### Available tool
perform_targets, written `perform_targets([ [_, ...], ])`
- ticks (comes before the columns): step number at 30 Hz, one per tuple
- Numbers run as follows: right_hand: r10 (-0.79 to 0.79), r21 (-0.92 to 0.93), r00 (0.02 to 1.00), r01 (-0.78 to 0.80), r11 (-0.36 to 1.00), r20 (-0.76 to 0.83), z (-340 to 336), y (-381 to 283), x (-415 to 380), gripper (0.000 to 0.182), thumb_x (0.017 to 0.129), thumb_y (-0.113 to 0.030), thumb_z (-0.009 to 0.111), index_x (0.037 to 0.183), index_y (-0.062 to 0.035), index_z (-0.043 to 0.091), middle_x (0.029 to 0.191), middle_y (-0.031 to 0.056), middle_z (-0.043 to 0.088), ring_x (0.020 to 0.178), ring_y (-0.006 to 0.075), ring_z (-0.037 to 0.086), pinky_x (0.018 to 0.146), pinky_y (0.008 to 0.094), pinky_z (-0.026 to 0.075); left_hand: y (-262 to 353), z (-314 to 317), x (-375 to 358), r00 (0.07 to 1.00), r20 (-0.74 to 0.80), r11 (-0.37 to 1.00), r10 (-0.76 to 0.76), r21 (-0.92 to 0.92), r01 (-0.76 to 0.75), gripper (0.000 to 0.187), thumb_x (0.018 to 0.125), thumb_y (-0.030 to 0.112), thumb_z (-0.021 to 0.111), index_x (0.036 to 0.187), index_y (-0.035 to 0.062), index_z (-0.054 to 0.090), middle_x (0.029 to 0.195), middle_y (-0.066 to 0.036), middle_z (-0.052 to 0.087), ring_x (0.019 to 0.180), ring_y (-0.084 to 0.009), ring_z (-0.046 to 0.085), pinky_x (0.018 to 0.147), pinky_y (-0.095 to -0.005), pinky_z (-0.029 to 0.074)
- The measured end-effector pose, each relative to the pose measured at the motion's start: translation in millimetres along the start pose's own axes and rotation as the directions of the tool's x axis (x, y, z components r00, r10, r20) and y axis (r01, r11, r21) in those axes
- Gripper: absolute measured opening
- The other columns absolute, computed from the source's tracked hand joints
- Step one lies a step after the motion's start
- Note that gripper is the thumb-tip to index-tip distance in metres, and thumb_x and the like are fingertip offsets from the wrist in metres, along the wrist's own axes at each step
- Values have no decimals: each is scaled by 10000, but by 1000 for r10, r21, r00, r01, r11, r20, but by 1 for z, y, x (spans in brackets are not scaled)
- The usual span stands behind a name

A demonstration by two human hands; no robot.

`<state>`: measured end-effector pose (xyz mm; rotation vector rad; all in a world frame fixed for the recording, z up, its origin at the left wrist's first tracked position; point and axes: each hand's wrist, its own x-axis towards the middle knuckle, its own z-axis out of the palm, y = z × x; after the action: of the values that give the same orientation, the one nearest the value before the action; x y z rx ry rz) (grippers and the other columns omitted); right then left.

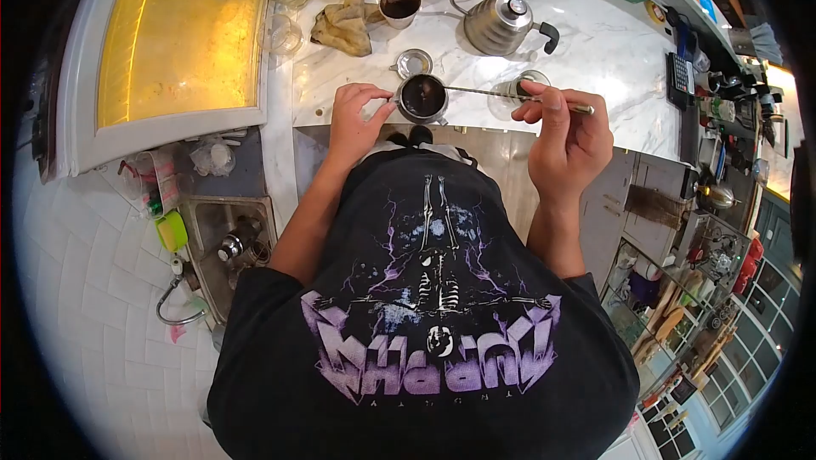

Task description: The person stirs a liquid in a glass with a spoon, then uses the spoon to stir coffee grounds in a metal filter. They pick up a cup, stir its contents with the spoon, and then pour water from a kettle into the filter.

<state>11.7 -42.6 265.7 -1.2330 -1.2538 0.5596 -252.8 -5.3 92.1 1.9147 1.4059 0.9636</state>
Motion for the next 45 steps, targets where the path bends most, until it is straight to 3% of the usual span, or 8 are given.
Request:
perform_targets([
  [5, -91, -64, 992, 97, 993, 88, 5, 22, 1, 89, 1000, -64, 700, 984, 16, 665, 748, 103, 719, 655, 145, 729, 546, 260, 521, 1, 0, 5, 1000, 2, 1000, 8, 9, -8, 195, 814, 161, 850, 980, 82, 785, 1041, -79, 711, 1103, -294, 596, 1008, -404, 460],
  [11, -60, -114, 964, 92, 989, 261, 14, 20, 1, 99, 986, -84, 705, 946, -4, 664, 672, 106, 693, 598, 231, 712, 523, 329, 500, 1, -3, 5, 999, 21, 998, 41, 41, -42, 182, 844, 161, 832, 995, 76, 777, 1059, -91, 712, 1126, -289, 604, 1005, -408, 463],
  [16, -184, -96, 902, 239, 966, 391, -2, 14, 1, 126, 948, -88, 745, 984, -7, 656, 787, 149, 697, 646, 297, 697, 568, 369, 508, 0, -3, 4, 999, 43, 998, 17, 54, -20, 175, 853, 176, 830, 998, 90, 787, 1071, -78, 713, 1143, -273, 597, 1010, -398, 462],
  [24, -126, -131, 893, 201, 971, 432, 4, 13, 4, 114, 950, -80, 736, 988, -5, 658, 792, 145, 696, 648, 319, 683, 588, 386, 512, 1, -7, 6, 998, 60, 999, -32, 15, 31, 194, 844, 195, 842, 1004, 96, 797, 1075, -80, 709, 1143, -287, 588, 1022, -404, 458],
  [27, -114, -112, 882, 184, 976, 458, 0, 17, 2, 111, 940, -65, 730, 986, -4, 650, 806, 152, 698, 690, 340, 689, 616, 397, 522, -1, -6, 8, 999, 46, 1000, -16, 23, 15, 191, 831, 197, 851, 991, 104, 803, 1065, -78, 708, 1130, -290, 586, 1006, -400, 466],
  [29, -212, -113, 855, 297, 948, 472, -10, 21, 0, 105, 929, -45, 723, 989, -11, 644, 820, 161, 697, 740, 356, 699, 643, 398, 531, -2, -7, 4, 999, 49, 999, -22, 25, 21, 192, 831, 196, 851, 992, 104, 803, 1064, -79, 708, 1128, -290, 586, 1004, -400, 467],
  [40, -197, -120, 835, 298, 947, 514, -20, 13, -7, 128, 910, -6, 721, 990, -6, 621, 914, 178, 684, 915, 384, 713, 750, 412, 546, -7, -6, 4, 995, 89, 998, -51, -19, 53, 190, 861, 178, 831, 1009, 70, 780, 1081, -94, 715, 1134, -283, 612, 1011, -397, 467],
  [45, -190, -127, 858, 281, 951, 477, -22, 8, -10, 121, 914, -4, 714, 992, -4, 622, 894, 166, 672, 826, 374, 679, 709, 415, 522, -9, -7, 5, 994, 99, 999, -37, -15, 39, 193, 869, 194, 824, 1009, 70, 780, 1084, -96, 714, 1132, -279, 612, 1006, -393, 470],
])
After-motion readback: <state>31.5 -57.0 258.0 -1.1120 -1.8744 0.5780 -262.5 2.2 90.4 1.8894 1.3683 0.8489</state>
